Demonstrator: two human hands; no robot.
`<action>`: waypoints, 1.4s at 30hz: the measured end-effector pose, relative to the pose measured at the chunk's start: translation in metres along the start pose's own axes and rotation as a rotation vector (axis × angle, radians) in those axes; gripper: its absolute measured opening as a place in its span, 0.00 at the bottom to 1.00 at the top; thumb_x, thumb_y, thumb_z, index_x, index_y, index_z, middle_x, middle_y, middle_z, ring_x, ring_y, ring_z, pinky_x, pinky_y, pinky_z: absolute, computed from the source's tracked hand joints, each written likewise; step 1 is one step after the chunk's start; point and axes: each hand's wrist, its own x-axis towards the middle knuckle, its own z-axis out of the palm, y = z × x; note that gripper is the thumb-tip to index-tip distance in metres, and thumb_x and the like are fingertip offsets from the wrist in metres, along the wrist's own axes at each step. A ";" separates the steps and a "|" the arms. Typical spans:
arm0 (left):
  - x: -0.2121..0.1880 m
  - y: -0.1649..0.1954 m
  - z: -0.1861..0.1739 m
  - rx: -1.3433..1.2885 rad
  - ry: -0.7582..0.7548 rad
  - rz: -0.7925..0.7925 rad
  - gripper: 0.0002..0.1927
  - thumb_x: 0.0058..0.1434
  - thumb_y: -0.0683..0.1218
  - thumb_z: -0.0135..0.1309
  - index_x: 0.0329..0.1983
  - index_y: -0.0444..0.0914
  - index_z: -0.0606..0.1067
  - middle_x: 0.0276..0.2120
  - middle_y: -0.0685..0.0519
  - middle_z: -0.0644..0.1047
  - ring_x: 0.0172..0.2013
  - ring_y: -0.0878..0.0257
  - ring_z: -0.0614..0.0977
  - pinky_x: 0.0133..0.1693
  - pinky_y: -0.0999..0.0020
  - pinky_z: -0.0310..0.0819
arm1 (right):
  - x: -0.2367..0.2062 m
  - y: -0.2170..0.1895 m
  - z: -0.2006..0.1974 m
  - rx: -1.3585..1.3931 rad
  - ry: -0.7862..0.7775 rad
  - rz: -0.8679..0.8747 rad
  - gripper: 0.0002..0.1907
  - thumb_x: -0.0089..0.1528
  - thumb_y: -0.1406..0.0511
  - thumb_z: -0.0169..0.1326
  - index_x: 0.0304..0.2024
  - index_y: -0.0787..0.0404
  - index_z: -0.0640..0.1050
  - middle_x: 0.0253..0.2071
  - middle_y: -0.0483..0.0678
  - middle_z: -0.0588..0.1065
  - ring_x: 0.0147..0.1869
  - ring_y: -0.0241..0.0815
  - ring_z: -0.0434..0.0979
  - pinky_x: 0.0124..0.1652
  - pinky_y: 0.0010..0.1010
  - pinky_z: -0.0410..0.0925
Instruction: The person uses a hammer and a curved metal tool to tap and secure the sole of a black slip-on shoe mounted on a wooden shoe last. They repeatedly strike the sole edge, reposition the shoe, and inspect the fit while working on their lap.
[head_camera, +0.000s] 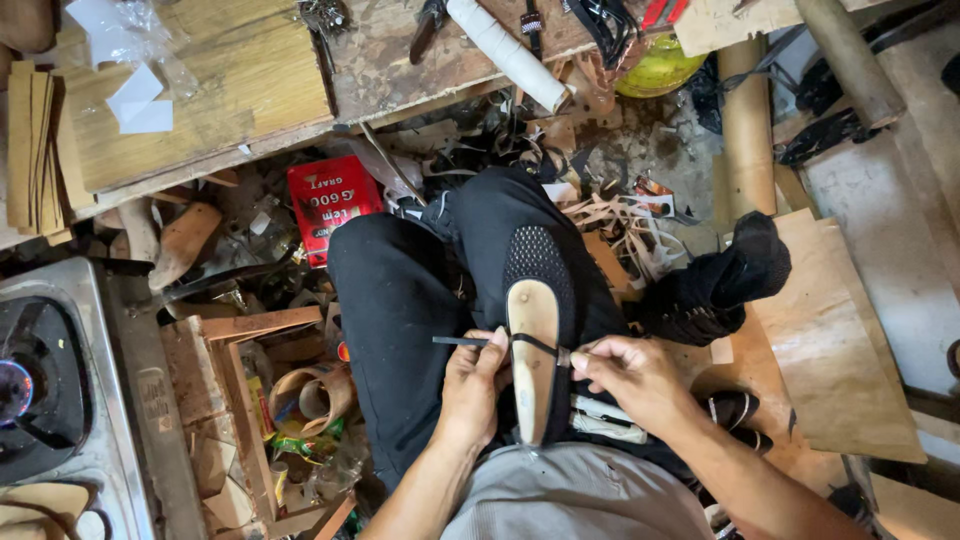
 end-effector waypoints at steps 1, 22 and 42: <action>-0.002 -0.001 0.000 -0.039 0.011 -0.012 0.05 0.71 0.45 0.51 0.40 0.38 0.73 0.34 0.51 0.80 0.34 0.64 0.81 0.39 0.64 0.77 | -0.003 -0.003 0.004 -0.011 0.022 -0.029 0.09 0.61 0.64 0.60 0.35 0.66 0.85 0.30 0.47 0.82 0.30 0.29 0.76 0.31 0.23 0.71; -0.033 0.027 0.001 -0.512 -0.057 -0.197 0.20 0.72 0.51 0.42 0.55 0.34 0.76 0.46 0.45 0.82 0.44 0.52 0.85 0.43 0.54 0.82 | -0.026 -0.042 0.029 0.383 -0.453 -0.275 0.05 0.64 0.71 0.59 0.36 0.69 0.77 0.38 0.49 0.75 0.37 0.37 0.79 0.39 0.29 0.74; -0.045 -0.001 -0.030 -0.367 0.145 -0.139 0.21 0.71 0.56 0.41 0.48 0.35 0.75 0.38 0.45 0.81 0.34 0.52 0.84 0.35 0.54 0.83 | -0.027 -0.098 0.010 0.054 -0.681 -0.262 0.11 0.64 0.63 0.58 0.32 0.65 0.77 0.31 0.43 0.78 0.33 0.34 0.83 0.33 0.27 0.73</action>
